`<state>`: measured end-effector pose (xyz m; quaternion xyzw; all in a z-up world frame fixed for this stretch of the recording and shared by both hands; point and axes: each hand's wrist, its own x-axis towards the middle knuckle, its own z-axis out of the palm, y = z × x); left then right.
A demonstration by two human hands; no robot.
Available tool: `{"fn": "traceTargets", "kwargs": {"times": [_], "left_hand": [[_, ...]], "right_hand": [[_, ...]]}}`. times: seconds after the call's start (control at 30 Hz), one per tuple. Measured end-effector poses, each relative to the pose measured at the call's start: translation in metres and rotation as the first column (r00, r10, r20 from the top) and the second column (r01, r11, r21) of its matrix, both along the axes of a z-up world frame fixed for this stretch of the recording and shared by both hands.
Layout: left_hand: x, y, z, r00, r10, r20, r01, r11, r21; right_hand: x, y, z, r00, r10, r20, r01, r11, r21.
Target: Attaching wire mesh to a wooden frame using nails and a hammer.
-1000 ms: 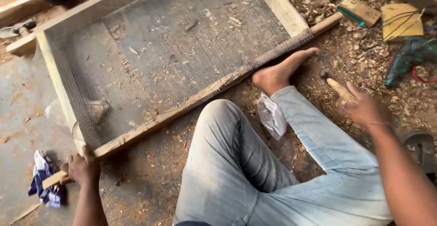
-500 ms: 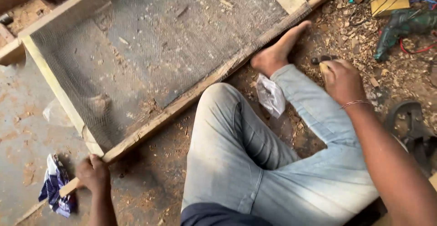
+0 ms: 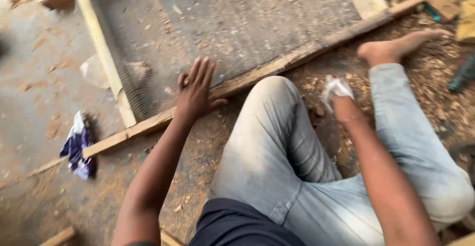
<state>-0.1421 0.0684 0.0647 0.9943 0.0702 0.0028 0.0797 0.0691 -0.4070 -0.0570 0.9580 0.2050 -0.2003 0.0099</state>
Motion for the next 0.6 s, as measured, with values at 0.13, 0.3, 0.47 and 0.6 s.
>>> {"fn": "traceTargets", "kwargs": {"times": [0.13, 0.3, 0.47, 0.6], "left_hand": [[0.017, 0.005, -0.024, 0.968, -0.003, -0.252, 0.019, 0.998, 0.061], [0.016, 0.005, -0.051, 0.969, -0.040, -0.245, 0.028, 0.998, -0.053], [0.013, -0.003, -0.059, 0.968, -0.180, -0.174, 0.223, 0.936, 0.271], [0.020, -0.014, -0.055, 0.945, -0.241, -0.221, 0.325, 0.770, 0.549]], "right_hand": [[-0.008, -0.011, 0.004, 0.997, -0.014, 0.072, 0.006, 0.994, 0.107], [-0.023, -0.006, 0.031, 0.994, -0.105, 0.032, 0.098, 0.980, 0.171], [-0.023, 0.002, 0.040, 0.976, -0.201, -0.089, 0.204, 0.979, 0.025], [-0.025, 0.003, 0.045, 0.968, -0.227, -0.106, 0.225, 0.974, -0.033]]}}
